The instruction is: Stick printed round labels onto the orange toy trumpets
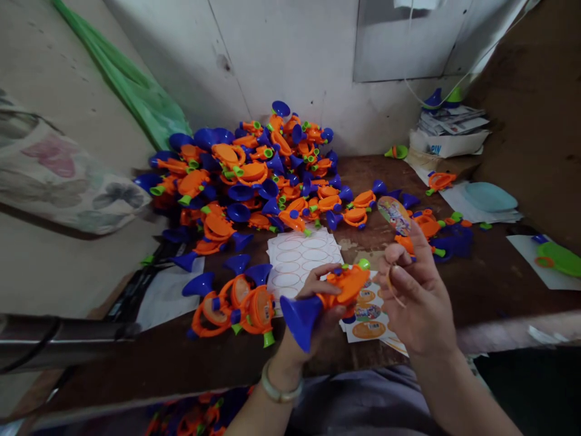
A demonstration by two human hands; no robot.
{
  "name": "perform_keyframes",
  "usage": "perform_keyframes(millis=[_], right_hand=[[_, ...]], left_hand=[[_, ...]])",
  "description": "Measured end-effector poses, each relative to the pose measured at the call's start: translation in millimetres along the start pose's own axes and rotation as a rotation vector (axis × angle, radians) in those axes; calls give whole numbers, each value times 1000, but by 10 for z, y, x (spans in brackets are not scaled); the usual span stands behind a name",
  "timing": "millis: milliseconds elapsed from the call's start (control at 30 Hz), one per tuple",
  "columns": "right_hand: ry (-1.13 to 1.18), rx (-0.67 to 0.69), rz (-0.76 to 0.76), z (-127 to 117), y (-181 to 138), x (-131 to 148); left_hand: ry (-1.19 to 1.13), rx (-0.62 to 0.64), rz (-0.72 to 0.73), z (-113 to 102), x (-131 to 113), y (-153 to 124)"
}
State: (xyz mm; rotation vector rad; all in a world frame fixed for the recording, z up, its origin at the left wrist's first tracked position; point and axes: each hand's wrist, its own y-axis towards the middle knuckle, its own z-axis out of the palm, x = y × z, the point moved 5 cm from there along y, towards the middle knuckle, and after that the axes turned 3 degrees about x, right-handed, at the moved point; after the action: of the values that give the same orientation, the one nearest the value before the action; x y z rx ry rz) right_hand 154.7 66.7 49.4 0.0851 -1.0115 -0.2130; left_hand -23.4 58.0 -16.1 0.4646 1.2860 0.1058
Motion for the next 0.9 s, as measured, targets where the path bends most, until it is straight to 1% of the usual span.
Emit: perform_keyframes(millis=[33,67,100,167,200,267,300,367,433,500,567,633,700,733,800,900], right_hand=[[13,8,34,24,-1,-13],[24,26,81,58,-15,-52],[37,49,140,98,-43,-111],[86,82,249,165,-121,-239],[119,82,274,180,-154,-280],[177,57,251,172,-183,-283],[195,45,218,157,-178,-252],[216,47,157,138,-147,-168],[227,70,123,146,-114,-108],[229,100,104,180,-100,-103],[225,128,88,220,-100,-141],[222,149,78,246,-104,-197],[215,152,84,247,-103,-250],[209,148,91,241,-101,-271],[187,130,101,220,-103,-298],[105,90,54,176,-120,-298]], left_hand=[[12,58,1,13,-10,17],[-7,79,2,20,-13,28],[-49,58,-5,20,-6,30],[-171,-85,-56,7,47,13],[-228,-168,-102,11,87,-6],[-314,-297,-227,52,166,-47],[-348,-336,-294,85,195,-63],[-422,-381,-406,157,222,-78],[-502,-388,-471,234,222,-74],[-576,-366,-498,317,215,-65],[-618,-311,-529,411,214,-63],[-608,-256,-558,486,211,-69],[-574,-243,-566,513,202,-76],[-553,-260,-562,502,198,-78],[-511,-337,-545,433,203,-81],[-462,-465,-506,272,239,-75]])
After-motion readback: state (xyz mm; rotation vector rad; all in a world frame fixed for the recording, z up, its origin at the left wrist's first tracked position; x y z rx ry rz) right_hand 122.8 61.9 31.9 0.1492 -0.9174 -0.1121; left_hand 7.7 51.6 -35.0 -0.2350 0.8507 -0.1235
